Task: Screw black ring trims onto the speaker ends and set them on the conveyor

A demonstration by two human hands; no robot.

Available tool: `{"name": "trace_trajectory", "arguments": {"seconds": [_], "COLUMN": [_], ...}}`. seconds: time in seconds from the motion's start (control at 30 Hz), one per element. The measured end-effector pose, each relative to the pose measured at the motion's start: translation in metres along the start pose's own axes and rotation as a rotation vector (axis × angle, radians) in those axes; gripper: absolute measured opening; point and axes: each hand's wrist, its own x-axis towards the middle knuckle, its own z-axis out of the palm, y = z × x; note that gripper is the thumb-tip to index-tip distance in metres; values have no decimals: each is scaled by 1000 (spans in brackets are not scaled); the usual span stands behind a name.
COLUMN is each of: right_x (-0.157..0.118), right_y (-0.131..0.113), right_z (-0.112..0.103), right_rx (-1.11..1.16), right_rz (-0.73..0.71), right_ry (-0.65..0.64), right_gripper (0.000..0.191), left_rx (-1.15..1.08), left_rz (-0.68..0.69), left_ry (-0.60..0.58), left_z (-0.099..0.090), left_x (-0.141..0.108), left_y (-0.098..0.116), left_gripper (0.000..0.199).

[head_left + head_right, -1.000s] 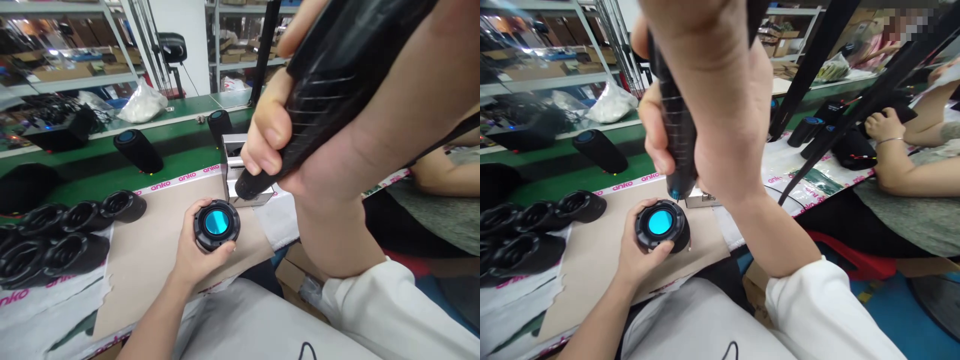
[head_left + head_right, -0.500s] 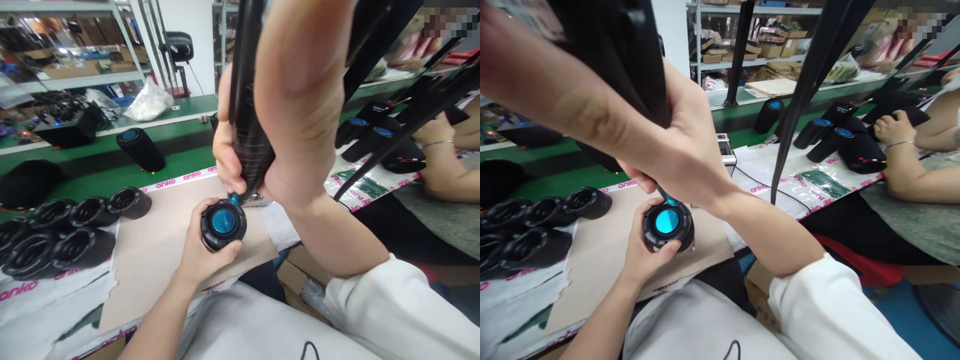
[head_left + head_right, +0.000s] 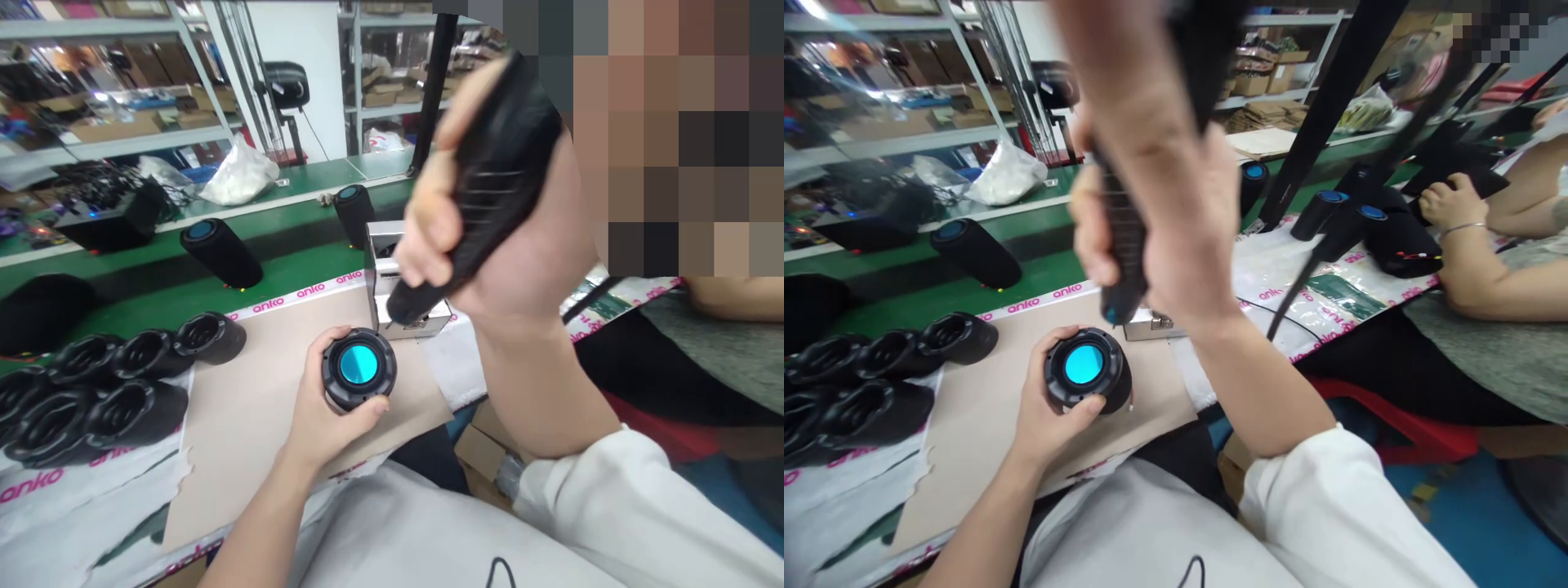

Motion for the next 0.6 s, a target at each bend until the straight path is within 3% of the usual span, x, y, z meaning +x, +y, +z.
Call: {"name": "trace_trajectory", "arguments": {"seconds": [0.07, 0.1, 0.27, 0.47, 0.6], "right_x": [6, 8, 9, 4, -3], "right_y": [20, 33, 90, 93, 90], "right_z": [-15, -21, -29, -30, -32], "right_rx": [169, 221, 188, 175, 203], "right_rz": [-182, -266, -259, -236, -73], "right_ry": [58, 104, 209, 147, 90], "right_gripper": [34, 42, 53, 57, 59], "left_rx": [-36, -52, -85, -109, -141], "left_rz": [-1, -3, -2, 5, -31], "left_ry": [-6, -7, 24, 30, -6], "left_z": [1, 1, 2, 2, -2], "left_x": [0, 0, -1, -3, -4], "left_y": [-2, -3, -6, -8, -11], "left_gripper": [77, 77, 79, 79, 85]}}
